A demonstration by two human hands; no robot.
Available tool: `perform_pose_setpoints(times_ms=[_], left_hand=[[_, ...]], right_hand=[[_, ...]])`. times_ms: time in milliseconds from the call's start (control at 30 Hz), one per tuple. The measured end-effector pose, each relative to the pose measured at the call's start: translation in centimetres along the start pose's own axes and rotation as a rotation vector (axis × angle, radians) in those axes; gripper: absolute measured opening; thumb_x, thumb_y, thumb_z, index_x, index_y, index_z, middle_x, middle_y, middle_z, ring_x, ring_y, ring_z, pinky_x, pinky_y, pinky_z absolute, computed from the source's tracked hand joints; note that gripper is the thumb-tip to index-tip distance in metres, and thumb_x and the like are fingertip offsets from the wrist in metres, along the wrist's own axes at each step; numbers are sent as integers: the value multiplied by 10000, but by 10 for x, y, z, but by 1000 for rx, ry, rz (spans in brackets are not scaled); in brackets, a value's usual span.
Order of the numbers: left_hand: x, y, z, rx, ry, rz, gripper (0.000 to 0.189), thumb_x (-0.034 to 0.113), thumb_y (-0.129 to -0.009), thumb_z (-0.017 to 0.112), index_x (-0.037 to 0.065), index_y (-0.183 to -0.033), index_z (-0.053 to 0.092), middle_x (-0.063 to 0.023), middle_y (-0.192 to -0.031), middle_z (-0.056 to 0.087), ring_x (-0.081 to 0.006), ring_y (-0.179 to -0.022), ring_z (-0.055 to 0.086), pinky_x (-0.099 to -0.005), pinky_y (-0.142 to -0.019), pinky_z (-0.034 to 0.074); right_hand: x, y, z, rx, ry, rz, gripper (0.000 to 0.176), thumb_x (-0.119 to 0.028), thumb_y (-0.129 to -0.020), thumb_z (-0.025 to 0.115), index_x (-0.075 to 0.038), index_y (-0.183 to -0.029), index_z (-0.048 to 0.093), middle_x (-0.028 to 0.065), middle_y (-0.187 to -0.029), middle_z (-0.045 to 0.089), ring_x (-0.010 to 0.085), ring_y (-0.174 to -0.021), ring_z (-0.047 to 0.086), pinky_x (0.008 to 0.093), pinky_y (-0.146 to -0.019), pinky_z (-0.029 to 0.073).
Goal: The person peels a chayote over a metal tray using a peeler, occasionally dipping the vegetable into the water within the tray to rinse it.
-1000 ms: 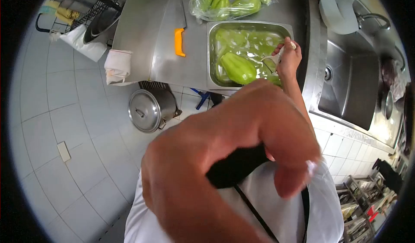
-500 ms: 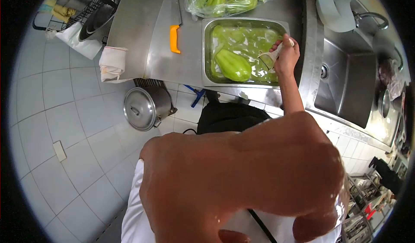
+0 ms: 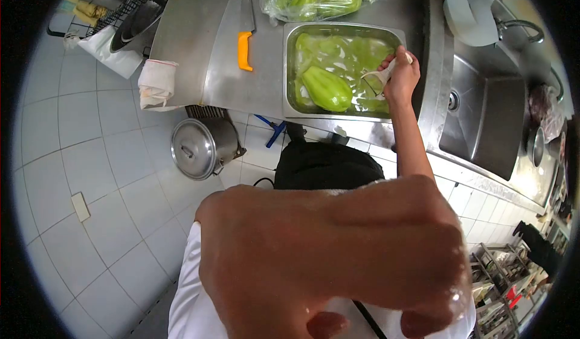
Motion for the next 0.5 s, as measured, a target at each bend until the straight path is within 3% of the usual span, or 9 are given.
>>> perform_pose_setpoints(times_ms=[100, 167, 200, 233, 300, 433, 500], left_hand=[[-30, 10, -23, 26, -147, -85, 503, -16, -788, 609, 29, -1277, 499, -141, -1047, 568, -221, -929, 575, -366, -822, 472], [-93, 30, -58, 62, -326, -259, 527, -29, -786, 604, 19, -1298, 490, -143, -1051, 570, -221, -933, 579, -365, -829, 471], [-136, 45, -76, 56, -407, -365, 529, -36, -782, 584, 32, -1302, 509, -119, -1164, 570, -224, -1087, 543, -335, -890, 441], [-178, 67, -89, -16, -582, -461, 568, -70, -757, 551, 77, -1306, 530, -106, -1288, 544, -256, -1170, 533, -384, -952, 445], [-254, 117, -101, -179, -933, -596, 658, -79, -710, 562, 143, -1329, 540, -115, -1370, 497, -329, -1276, 464, -451, -1065, 388], [-316, 153, -101, -373, -1155, -591, 767, -52, -680, 596, 181, -1400, 471, -150, -1412, 434, -396, -1345, 368, -513, -1142, 282], [-327, 152, -104, -386, -1189, -562, 798, -1, -674, 634, 195, -1419, 428, -170, -1413, 423, -399, -1348, 364, -521, -1130, 290]], right_hand=[[-1, 1, -3, 34, 28, 3, 257, -156, -958, 610, 10, -1080, 457, 117, -719, 585, 198, -537, 564, 351, -468, 497], [-8, 5, -6, 64, 78, 12, 259, -159, -958, 612, 9, -1080, 458, 117, -718, 586, 198, -540, 567, 353, -469, 497], [-7, 2, -6, 54, 48, 2, 260, -160, -958, 613, 10, -1080, 457, 117, -720, 587, 199, -541, 567, 354, -470, 497], [-2, 1, -10, 45, 20, -2, 262, -160, -957, 614, 10, -1079, 457, 117, -722, 587, 200, -542, 568, 356, -470, 496], [1, -1, -11, 32, -15, -2, 263, -160, -957, 615, 12, -1076, 456, 118, -727, 588, 203, -544, 569, 358, -472, 496], [5, 1, -11, 34, -48, 5, 263, -155, -957, 613, 18, -1073, 453, 124, -734, 588, 210, -549, 571, 361, -473, 495], [6, -2, -11, 32, -57, -8, 263, -153, -956, 611, 21, -1071, 450, 127, -735, 587, 214, -546, 570, 363, -471, 493]])
Point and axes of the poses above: each hand's wrist, its own y-axis away from the middle knuckle, its own z-axis out of the palm, x = y × z, the point moved 10 cm from there along -y, towards the middle knuckle
